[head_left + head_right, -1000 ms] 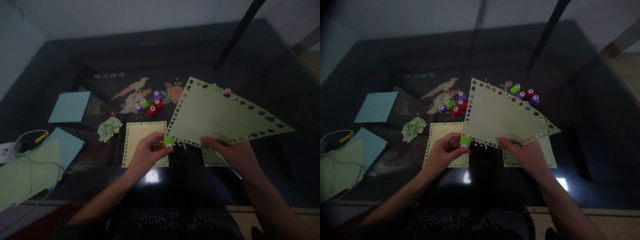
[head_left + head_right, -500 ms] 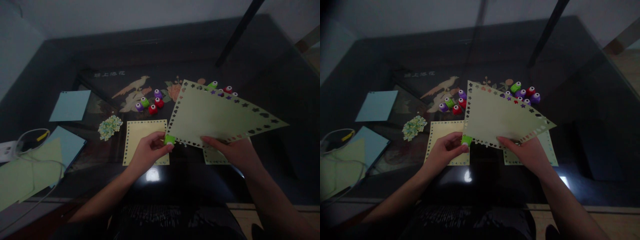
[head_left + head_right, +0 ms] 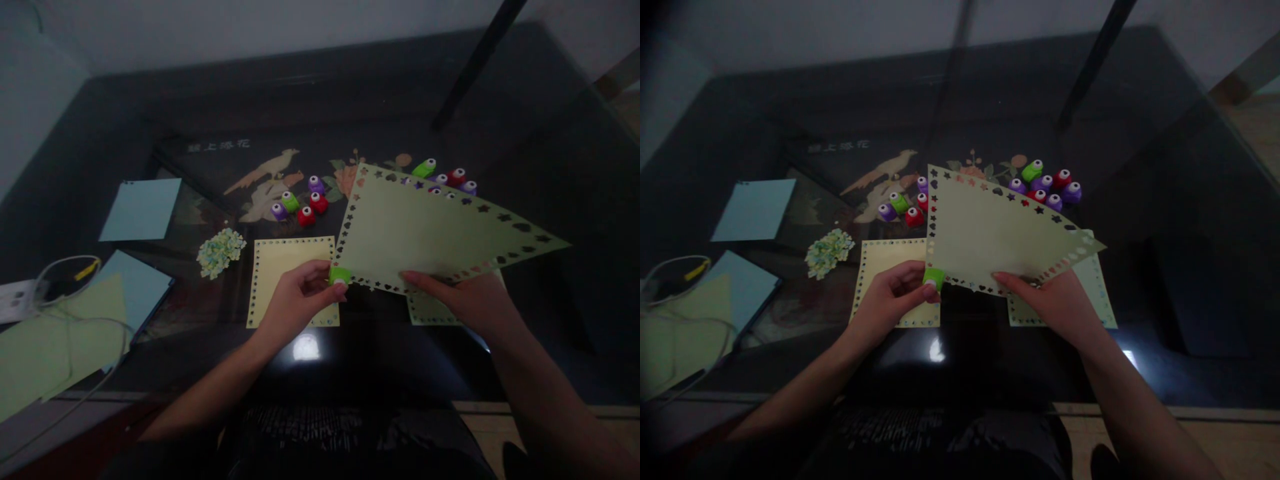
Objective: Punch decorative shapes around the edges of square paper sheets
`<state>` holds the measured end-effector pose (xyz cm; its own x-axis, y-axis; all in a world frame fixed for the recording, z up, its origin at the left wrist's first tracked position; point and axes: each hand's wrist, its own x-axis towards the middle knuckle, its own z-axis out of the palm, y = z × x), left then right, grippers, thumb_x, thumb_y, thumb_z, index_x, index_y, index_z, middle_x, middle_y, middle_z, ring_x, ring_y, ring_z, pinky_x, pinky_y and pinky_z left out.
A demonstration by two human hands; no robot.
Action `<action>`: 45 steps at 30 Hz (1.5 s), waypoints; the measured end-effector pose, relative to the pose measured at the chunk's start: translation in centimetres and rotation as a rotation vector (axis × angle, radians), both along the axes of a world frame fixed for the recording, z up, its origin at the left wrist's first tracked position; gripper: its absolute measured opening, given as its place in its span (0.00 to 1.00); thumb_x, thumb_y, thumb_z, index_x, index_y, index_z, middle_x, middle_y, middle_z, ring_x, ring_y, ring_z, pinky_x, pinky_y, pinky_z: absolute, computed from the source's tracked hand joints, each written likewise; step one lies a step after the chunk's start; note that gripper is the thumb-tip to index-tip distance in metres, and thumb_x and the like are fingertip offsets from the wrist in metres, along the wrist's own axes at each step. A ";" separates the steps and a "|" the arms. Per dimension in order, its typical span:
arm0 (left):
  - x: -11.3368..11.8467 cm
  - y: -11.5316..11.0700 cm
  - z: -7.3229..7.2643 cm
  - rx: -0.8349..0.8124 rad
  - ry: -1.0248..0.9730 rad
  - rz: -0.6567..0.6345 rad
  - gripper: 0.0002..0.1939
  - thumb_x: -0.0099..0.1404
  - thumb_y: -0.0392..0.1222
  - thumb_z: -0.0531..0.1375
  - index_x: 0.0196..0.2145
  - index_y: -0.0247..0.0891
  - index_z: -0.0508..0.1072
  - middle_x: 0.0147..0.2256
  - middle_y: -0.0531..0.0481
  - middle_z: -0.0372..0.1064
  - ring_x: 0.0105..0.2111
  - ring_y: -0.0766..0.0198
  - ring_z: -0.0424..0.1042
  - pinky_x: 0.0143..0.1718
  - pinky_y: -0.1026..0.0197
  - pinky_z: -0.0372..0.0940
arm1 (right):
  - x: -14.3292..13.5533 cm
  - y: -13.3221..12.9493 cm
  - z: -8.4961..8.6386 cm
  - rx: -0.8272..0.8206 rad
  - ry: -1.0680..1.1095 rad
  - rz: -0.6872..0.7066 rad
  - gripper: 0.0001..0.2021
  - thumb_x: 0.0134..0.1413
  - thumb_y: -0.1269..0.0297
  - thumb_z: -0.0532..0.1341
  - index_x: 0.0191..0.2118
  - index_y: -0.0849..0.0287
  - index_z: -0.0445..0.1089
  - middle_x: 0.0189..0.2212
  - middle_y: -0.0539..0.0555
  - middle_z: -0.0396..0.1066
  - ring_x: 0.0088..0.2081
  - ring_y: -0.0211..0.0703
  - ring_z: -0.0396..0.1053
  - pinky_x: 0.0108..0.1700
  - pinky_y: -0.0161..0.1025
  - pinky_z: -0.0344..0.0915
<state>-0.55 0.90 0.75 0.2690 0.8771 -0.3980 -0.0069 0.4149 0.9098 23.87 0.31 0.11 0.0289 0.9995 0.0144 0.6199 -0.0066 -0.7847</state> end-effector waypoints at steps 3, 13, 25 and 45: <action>0.0 0.0 0.1 0.009 0.008 -0.017 0.12 0.54 0.41 0.66 0.37 0.36 0.73 0.34 0.47 0.76 0.29 0.63 0.75 0.38 0.57 0.70 | -0.1 0.1 0.1 -0.011 0.026 -0.002 0.15 0.45 0.50 0.66 0.42 0.42 0.75 0.34 0.50 0.79 0.50 0.59 0.70 0.54 0.61 0.64; 0.0 0.0 -0.2 0.041 0.031 -0.030 0.13 0.55 0.42 0.66 0.39 0.35 0.73 0.40 0.45 0.77 0.41 0.59 0.76 0.47 0.56 0.68 | 0.0 0.0 -0.1 -0.045 0.044 0.017 0.13 0.46 0.50 0.65 0.40 0.43 0.75 0.33 0.50 0.79 0.47 0.58 0.73 0.52 0.61 0.64; 0.0 0.0 -0.1 0.045 0.070 -0.042 0.16 0.56 0.43 0.65 0.40 0.33 0.74 0.39 0.43 0.78 0.40 0.57 0.77 0.47 0.54 0.69 | 0.0 0.2 0.0 -0.032 0.028 0.042 0.14 0.46 0.51 0.65 0.42 0.44 0.75 0.34 0.51 0.79 0.51 0.58 0.70 0.56 0.61 0.62; 0.0 -0.1 0.0 0.062 0.022 -0.033 0.16 0.56 0.41 0.65 0.41 0.31 0.73 0.41 0.42 0.77 0.42 0.56 0.77 0.49 0.53 0.69 | 0.3 0.0 -0.4 -0.035 -0.005 0.027 0.12 0.45 0.49 0.65 0.35 0.44 0.76 0.33 0.52 0.78 0.54 0.60 0.66 0.60 0.64 0.55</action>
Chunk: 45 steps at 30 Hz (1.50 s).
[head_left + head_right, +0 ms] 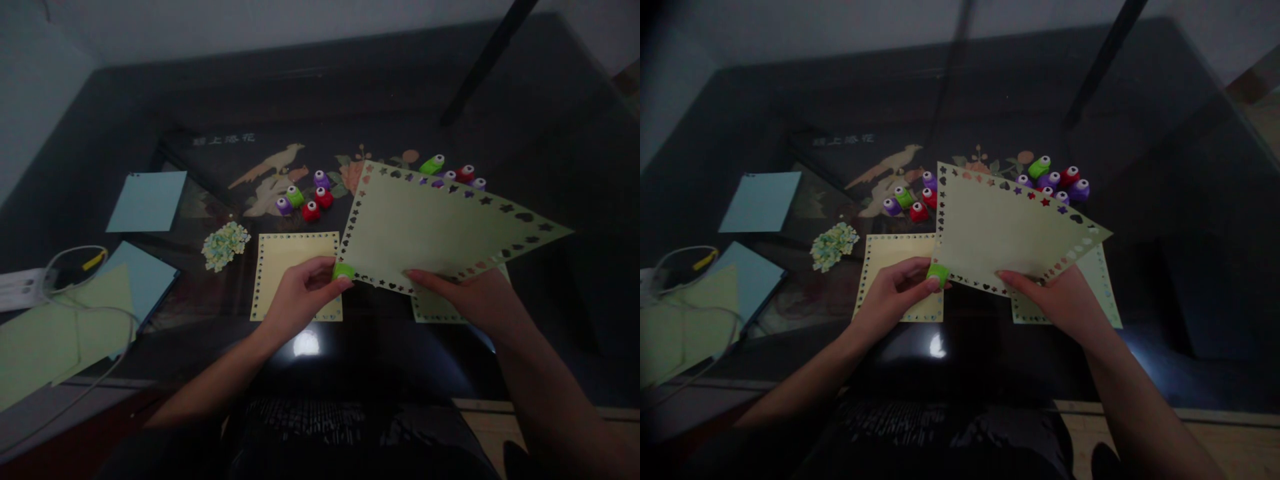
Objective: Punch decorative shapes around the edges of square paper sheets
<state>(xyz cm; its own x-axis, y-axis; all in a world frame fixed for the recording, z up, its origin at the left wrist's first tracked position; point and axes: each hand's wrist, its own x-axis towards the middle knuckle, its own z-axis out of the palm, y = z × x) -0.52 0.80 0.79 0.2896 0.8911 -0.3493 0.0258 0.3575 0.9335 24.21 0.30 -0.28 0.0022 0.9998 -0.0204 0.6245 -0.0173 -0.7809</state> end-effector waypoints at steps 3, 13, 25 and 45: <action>-0.1 0.0 -0.1 0.000 -0.005 0.005 0.16 0.55 0.41 0.65 0.41 0.32 0.73 0.42 0.41 0.77 0.42 0.56 0.77 0.49 0.53 0.69 | 0.0 0.0 0.0 0.022 -0.029 -0.014 0.13 0.44 0.47 0.66 0.36 0.44 0.76 0.35 0.52 0.78 0.55 0.61 0.65 0.60 0.64 0.54; 0.0 -0.1 -0.1 -0.005 0.011 0.004 0.16 0.55 0.42 0.65 0.41 0.33 0.74 0.42 0.42 0.77 0.41 0.57 0.77 0.48 0.54 0.69 | -0.3 0.2 0.2 -0.001 -0.001 0.004 0.12 0.45 0.49 0.65 0.37 0.44 0.76 0.34 0.52 0.78 0.53 0.59 0.68 0.58 0.63 0.58; 0.0 0.0 -0.1 0.008 0.007 -0.005 0.16 0.56 0.42 0.65 0.40 0.32 0.73 0.42 0.41 0.77 0.42 0.57 0.76 0.49 0.54 0.68 | -0.3 0.0 0.4 -0.008 0.029 0.019 0.15 0.46 0.51 0.65 0.42 0.44 0.74 0.35 0.51 0.79 0.52 0.58 0.69 0.59 0.61 0.58; -0.1 -0.1 -0.2 0.012 0.014 -0.001 0.15 0.56 0.43 0.65 0.41 0.34 0.73 0.42 0.42 0.77 0.43 0.57 0.76 0.50 0.54 0.68 | -0.3 0.0 0.7 -0.001 0.004 0.016 0.14 0.46 0.50 0.65 0.41 0.43 0.75 0.36 0.51 0.78 0.53 0.59 0.68 0.58 0.63 0.58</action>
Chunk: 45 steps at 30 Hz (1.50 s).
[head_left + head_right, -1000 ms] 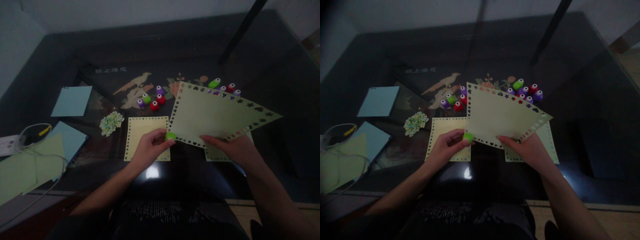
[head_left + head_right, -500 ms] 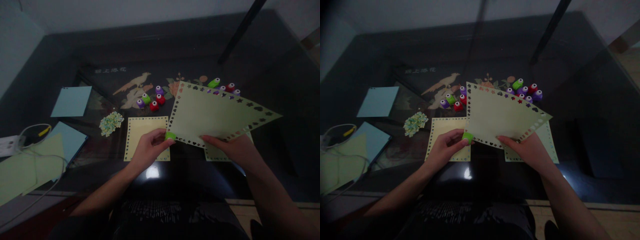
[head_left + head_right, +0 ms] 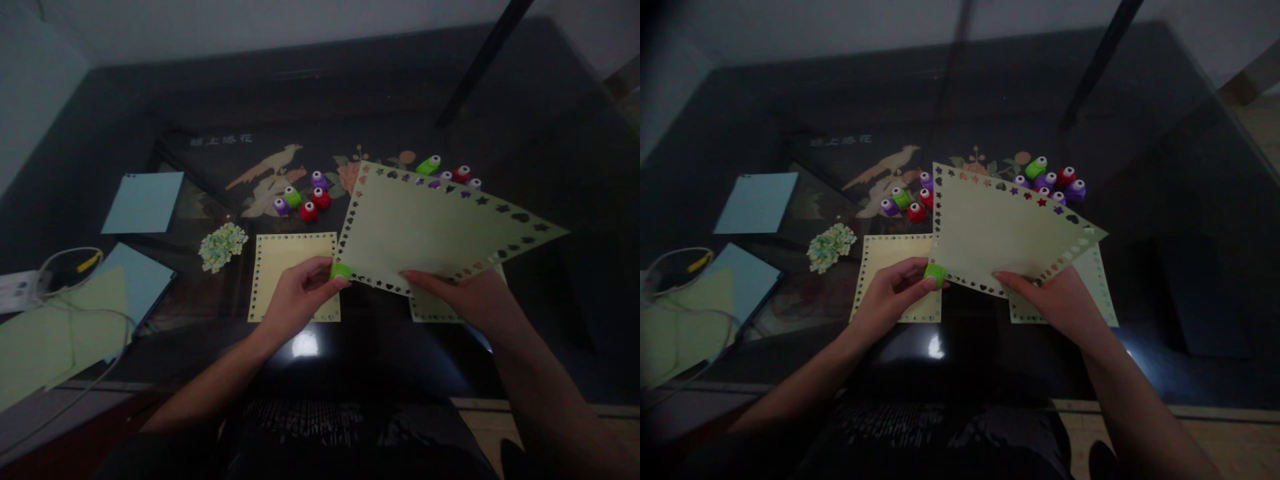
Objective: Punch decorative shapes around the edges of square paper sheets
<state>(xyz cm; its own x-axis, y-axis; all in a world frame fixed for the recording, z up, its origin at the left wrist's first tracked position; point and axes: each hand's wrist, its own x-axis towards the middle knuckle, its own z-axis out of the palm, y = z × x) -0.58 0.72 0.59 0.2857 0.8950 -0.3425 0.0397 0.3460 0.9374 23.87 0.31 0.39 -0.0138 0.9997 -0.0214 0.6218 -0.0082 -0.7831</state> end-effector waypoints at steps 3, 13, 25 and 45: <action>-0.1 0.0 -0.1 0.006 -0.006 -0.003 0.15 0.57 0.43 0.64 0.41 0.33 0.73 0.42 0.42 0.77 0.42 0.57 0.77 0.49 0.54 0.68 | 0.0 0.0 0.0 0.005 -0.009 0.007 0.14 0.46 0.50 0.65 0.41 0.44 0.75 0.37 0.51 0.78 0.55 0.59 0.67 0.59 0.63 0.56; -0.1 0.0 -0.1 0.013 0.002 0.004 0.15 0.56 0.43 0.64 0.41 0.34 0.73 0.42 0.42 0.77 0.42 0.56 0.77 0.49 0.53 0.68 | 0.1 0.0 -0.1 0.009 -0.019 0.015 0.15 0.47 0.50 0.65 0.43 0.43 0.74 0.37 0.51 0.78 0.54 0.59 0.67 0.59 0.63 0.58; 0.1 0.0 0.0 0.031 0.029 0.010 0.15 0.55 0.44 0.65 0.39 0.34 0.73 0.40 0.42 0.77 0.39 0.58 0.76 0.47 0.54 0.68 | 0.0 -0.1 0.1 0.000 -0.026 0.008 0.14 0.47 0.49 0.65 0.41 0.43 0.75 0.37 0.50 0.78 0.55 0.58 0.66 0.59 0.63 0.58; 0.5 -0.6 0.0 0.129 0.082 0.033 0.14 0.59 0.45 0.61 0.41 0.35 0.71 0.40 0.43 0.76 0.40 0.60 0.75 0.46 0.58 0.68 | 0.0 -0.3 0.0 0.009 -0.016 0.005 0.17 0.47 0.50 0.65 0.45 0.42 0.73 0.38 0.50 0.78 0.55 0.59 0.66 0.59 0.63 0.58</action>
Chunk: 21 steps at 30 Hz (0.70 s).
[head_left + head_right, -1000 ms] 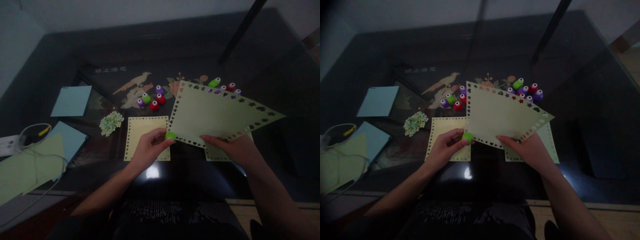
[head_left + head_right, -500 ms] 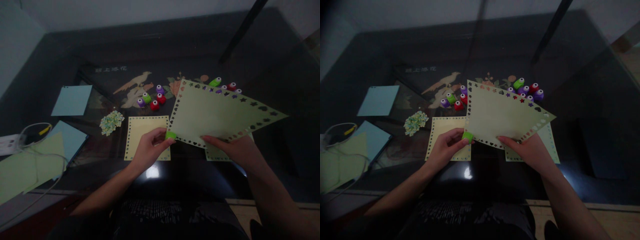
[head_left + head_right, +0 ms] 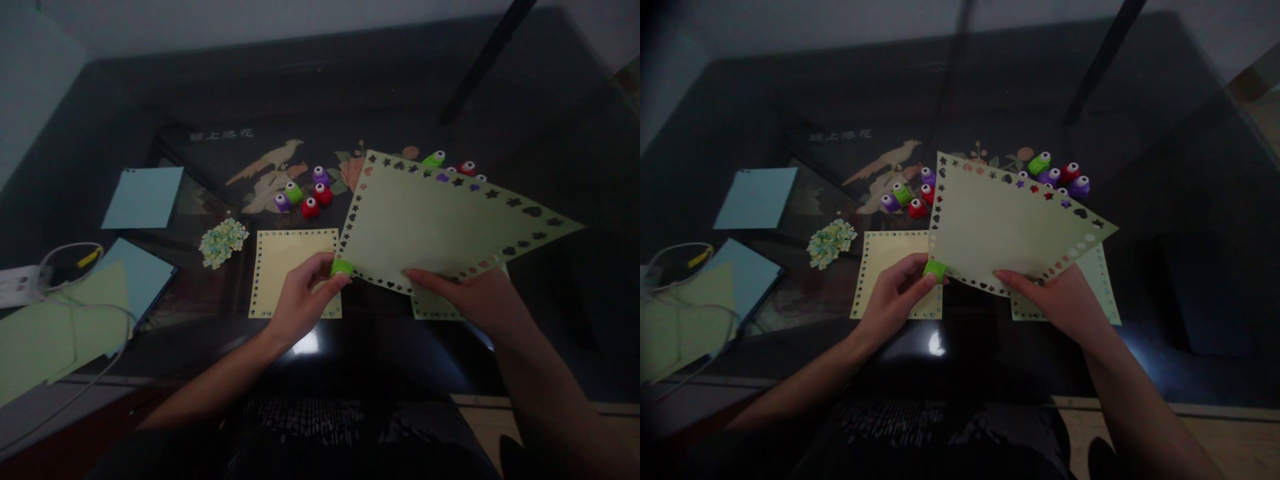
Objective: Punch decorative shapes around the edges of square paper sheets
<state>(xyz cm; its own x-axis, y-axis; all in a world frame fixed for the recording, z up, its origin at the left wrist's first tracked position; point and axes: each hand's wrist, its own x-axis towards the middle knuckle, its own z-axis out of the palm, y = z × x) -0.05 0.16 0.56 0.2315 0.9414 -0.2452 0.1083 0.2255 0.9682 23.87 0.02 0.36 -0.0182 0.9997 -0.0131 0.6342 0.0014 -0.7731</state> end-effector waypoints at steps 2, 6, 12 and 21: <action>0.1 0.0 -0.1 0.006 0.001 0.006 0.14 0.60 0.45 0.61 0.41 0.35 0.71 0.41 0.43 0.76 0.40 0.60 0.75 0.46 0.58 0.68 | 0.0 -0.1 -0.1 0.000 0.006 -0.009 0.17 0.47 0.50 0.65 0.44 0.42 0.73 0.38 0.50 0.78 0.54 0.59 0.68 0.58 0.63 0.58; 0.2 0.0 -0.4 0.014 -0.033 0.029 0.13 0.60 0.43 0.61 0.41 0.35 0.71 0.41 0.44 0.76 0.40 0.61 0.75 0.46 0.60 0.67 | -0.2 -0.1 0.1 -0.004 0.015 -0.026 0.13 0.46 0.51 0.66 0.40 0.43 0.74 0.34 0.50 0.78 0.49 0.58 0.71 0.57 0.61 0.60; 0.3 0.1 -0.7 0.006 -0.074 0.042 0.15 0.58 0.42 0.63 0.42 0.33 0.70 0.40 0.44 0.76 0.39 0.61 0.75 0.46 0.58 0.68 | 0.0 0.2 -0.3 0.097 0.084 -0.026 0.15 0.43 0.54 0.69 0.40 0.45 0.75 0.33 0.51 0.78 0.49 0.57 0.71 0.57 0.59 0.61; 0.5 0.1 -0.5 -0.045 -0.090 -0.004 0.15 0.56 0.43 0.63 0.40 0.35 0.69 0.39 0.44 0.76 0.39 0.60 0.76 0.48 0.54 0.68 | 0.1 0.4 -0.7 0.086 0.168 -0.067 0.15 0.42 0.55 0.69 0.40 0.45 0.74 0.34 0.51 0.78 0.51 0.55 0.69 0.60 0.58 0.57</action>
<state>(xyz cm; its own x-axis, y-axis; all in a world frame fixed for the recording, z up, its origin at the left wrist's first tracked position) 0.48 0.29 0.08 0.2583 0.9290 -0.2649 0.0228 0.2683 0.9631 24.01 0.45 -0.32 0.0535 0.9961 0.0696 0.4970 0.0339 -0.8671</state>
